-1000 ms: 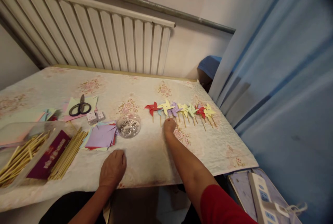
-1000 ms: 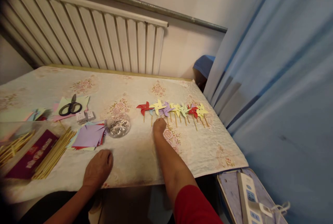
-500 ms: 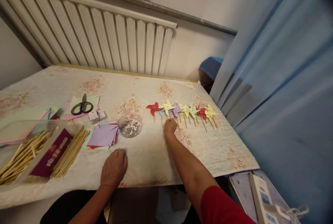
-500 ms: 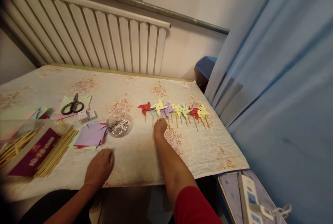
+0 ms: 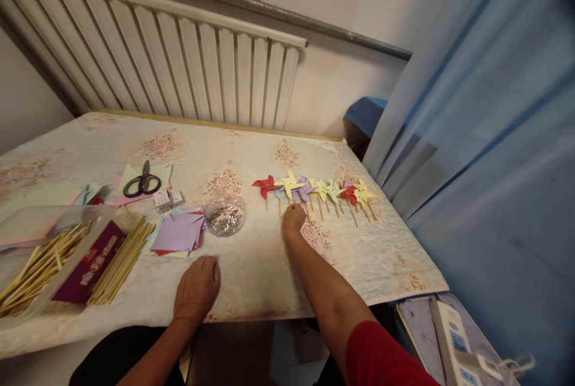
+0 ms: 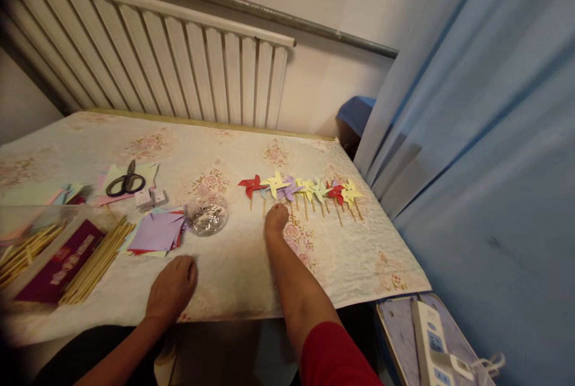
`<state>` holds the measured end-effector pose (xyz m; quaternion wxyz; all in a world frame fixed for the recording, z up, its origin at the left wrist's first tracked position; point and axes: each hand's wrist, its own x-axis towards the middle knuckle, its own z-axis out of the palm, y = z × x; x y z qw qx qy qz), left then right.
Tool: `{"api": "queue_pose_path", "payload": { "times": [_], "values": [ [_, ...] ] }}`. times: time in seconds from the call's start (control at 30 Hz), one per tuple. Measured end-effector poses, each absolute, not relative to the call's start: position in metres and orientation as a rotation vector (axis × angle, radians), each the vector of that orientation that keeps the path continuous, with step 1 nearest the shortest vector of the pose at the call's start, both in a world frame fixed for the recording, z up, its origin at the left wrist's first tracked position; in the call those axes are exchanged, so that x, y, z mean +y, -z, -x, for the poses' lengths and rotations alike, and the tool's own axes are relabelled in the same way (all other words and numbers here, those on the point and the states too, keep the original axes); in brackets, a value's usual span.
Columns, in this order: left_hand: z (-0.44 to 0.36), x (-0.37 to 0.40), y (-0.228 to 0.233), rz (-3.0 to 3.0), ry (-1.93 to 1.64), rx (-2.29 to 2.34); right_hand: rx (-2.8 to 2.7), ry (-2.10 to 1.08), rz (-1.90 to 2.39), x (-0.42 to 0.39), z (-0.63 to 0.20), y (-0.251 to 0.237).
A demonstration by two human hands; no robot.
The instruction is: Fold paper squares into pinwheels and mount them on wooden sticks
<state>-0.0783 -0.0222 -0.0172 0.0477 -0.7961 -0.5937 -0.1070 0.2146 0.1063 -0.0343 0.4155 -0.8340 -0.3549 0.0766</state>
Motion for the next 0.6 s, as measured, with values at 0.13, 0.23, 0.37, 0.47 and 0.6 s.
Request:
{"api": "queue_pose_path", "payload": {
  "times": [0.13, 0.23, 0.37, 0.47, 0.6],
  "values": [
    [0.078, -0.022, 0.017, 2.428, 0.345, -1.798, -0.907, -0.178, 2.092, 0.106, -0.214, 0.035],
    [0.078, -0.022, 0.017, 2.426, 0.351, -1.791, -0.913, -0.161, 2.084, 0.105, -0.213, 0.036],
    [0.078, -0.022, 0.018, 2.423, 0.363, -1.783, -0.906, -0.135, 2.067, 0.103, -0.212, 0.037],
    [0.078, -0.022, 0.019, 2.428, 0.379, -1.787, -0.898, -0.107, 2.046, 0.100, -0.211, 0.036],
    [0.078, -0.022, 0.018, 2.439, 0.368, -1.808, -0.882, -0.082, 2.028, 0.096, -0.211, 0.036]
  ]
}}
